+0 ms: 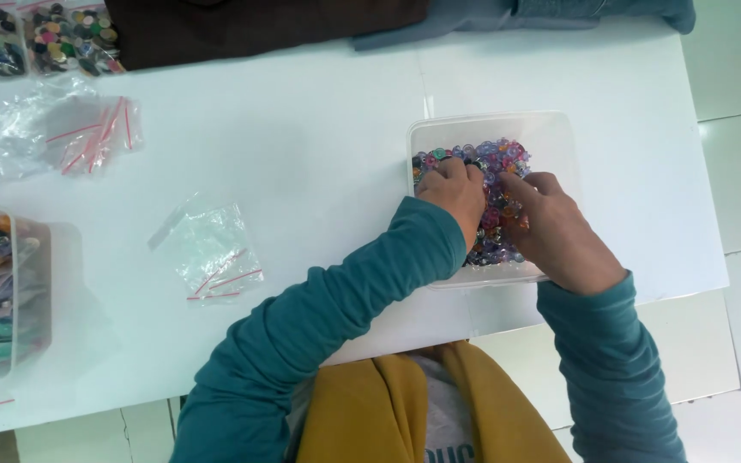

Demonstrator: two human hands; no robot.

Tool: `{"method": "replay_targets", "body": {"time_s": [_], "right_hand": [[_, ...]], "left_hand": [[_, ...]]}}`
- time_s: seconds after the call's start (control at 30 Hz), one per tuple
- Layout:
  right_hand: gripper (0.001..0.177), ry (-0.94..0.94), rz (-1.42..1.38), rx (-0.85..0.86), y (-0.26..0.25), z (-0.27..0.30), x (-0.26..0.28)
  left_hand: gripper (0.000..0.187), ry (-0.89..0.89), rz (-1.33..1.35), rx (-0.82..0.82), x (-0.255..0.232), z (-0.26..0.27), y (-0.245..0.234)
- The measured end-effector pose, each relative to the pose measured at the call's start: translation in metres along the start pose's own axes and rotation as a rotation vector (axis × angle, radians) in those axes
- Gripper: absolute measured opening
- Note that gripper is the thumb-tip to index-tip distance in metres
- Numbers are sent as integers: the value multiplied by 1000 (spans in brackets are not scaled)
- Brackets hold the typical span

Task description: Sorting and bagging small purple buttons into plastic zip-lock bags

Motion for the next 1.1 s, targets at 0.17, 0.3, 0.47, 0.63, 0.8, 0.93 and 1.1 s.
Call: {"method": "replay_targets", "body": {"time_s": [0.17,0.3,0.47,0.63,0.8,0.93,1.1], "right_hand": [[49,-67,-137,93,-22,14,24],[50,-113,-86,123,-41,35,31],[30,-114,-49,-96,-64,52,24],[22,-151,-55,-160,-57,43,21],[16,-189,-132,-72,-20,29,25],[20,-56,57,-52,3,20,21],[21,34,118,-8,8,18,14]], "left_hand": [[66,126,743,155,22,14,-17],[38,298,770,21,33,48,-53],[15,178,519,-283,56,52,-80],[20,168,448,-309,47,43,-81],[12,228,405,-91,19,33,-66],[12,261,513,-294,14,34,-49],[17,214,552,-242,20,39,-56]]}}
Point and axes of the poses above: each hand's wrist, its own z-axis away from the middle knuckle, its own y-axis out of the palm, x = y × z, the point moved 5 cm from there along -z, towards the middle knuckle, and after that the axes turned 5 degrees about y, right-handed, at the moved point
